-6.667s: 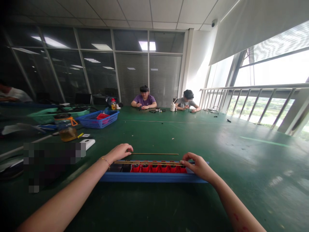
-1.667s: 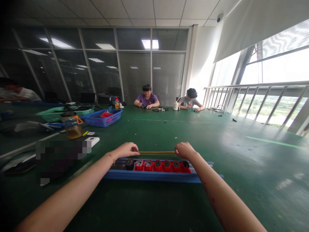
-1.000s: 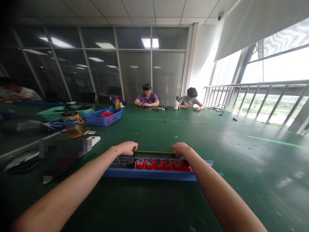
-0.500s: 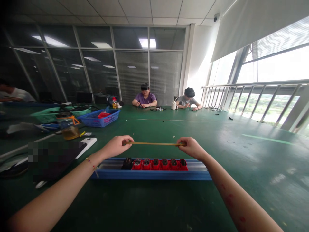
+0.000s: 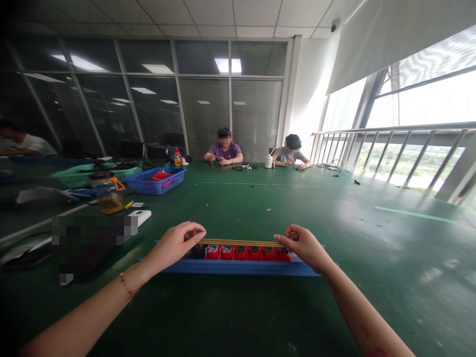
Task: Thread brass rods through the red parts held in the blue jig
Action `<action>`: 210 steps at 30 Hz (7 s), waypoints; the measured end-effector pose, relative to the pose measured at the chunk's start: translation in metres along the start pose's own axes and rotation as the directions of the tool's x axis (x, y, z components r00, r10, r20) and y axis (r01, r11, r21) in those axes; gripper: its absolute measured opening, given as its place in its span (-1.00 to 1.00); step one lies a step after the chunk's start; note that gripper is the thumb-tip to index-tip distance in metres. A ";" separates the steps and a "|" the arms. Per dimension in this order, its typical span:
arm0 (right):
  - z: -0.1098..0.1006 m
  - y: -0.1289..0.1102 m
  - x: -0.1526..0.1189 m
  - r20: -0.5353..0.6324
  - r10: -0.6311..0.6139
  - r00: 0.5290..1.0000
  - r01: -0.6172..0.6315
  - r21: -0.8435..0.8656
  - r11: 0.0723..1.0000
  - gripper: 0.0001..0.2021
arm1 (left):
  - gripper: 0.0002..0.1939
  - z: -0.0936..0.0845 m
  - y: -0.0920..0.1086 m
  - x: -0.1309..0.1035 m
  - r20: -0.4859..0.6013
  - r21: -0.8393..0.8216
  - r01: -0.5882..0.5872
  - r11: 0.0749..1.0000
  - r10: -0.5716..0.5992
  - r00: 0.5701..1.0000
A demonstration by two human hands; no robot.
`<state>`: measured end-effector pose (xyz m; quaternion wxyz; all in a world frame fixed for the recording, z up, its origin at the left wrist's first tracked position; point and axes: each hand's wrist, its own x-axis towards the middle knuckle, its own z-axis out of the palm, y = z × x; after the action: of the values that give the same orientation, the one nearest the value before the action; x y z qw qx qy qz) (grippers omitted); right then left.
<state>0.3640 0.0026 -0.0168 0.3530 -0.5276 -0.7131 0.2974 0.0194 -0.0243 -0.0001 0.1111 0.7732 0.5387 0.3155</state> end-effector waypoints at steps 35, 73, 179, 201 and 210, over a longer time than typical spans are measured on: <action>0.015 0.012 -0.001 -0.115 -0.250 0.962 0.159 -0.509 0.846 -0.60 | -0.67 0.015 -0.013 0.005 -0.051 0.129 -0.032 0.991 0.039 0.998; 0.014 0.009 -0.002 -0.031 -0.212 0.977 0.174 -0.461 0.870 -0.59 | -0.71 -0.015 -0.002 0.029 0.370 0.046 -0.163 0.986 0.135 0.919; -0.111 0.001 0.024 0.307 0.079 0.949 0.074 -0.458 0.886 -0.72 | -0.69 0.044 -0.095 0.081 0.384 0.116 0.039 0.992 -0.081 0.920; -0.012 0.045 0.073 0.233 0.067 0.970 0.129 -0.729 0.672 -0.71 | -0.61 0.041 -0.089 0.078 0.419 0.096 0.056 0.994 -0.092 0.903; -0.025 0.048 0.066 0.384 0.191 0.903 0.126 -0.663 0.738 -0.70 | -0.60 0.042 -0.088 0.079 0.415 0.108 0.051 0.993 -0.091 0.905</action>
<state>0.3977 0.0797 -0.0282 -0.0329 -0.5534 -0.8215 0.1335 -0.0047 0.0885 -0.0485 0.1989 0.8071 0.5444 0.1124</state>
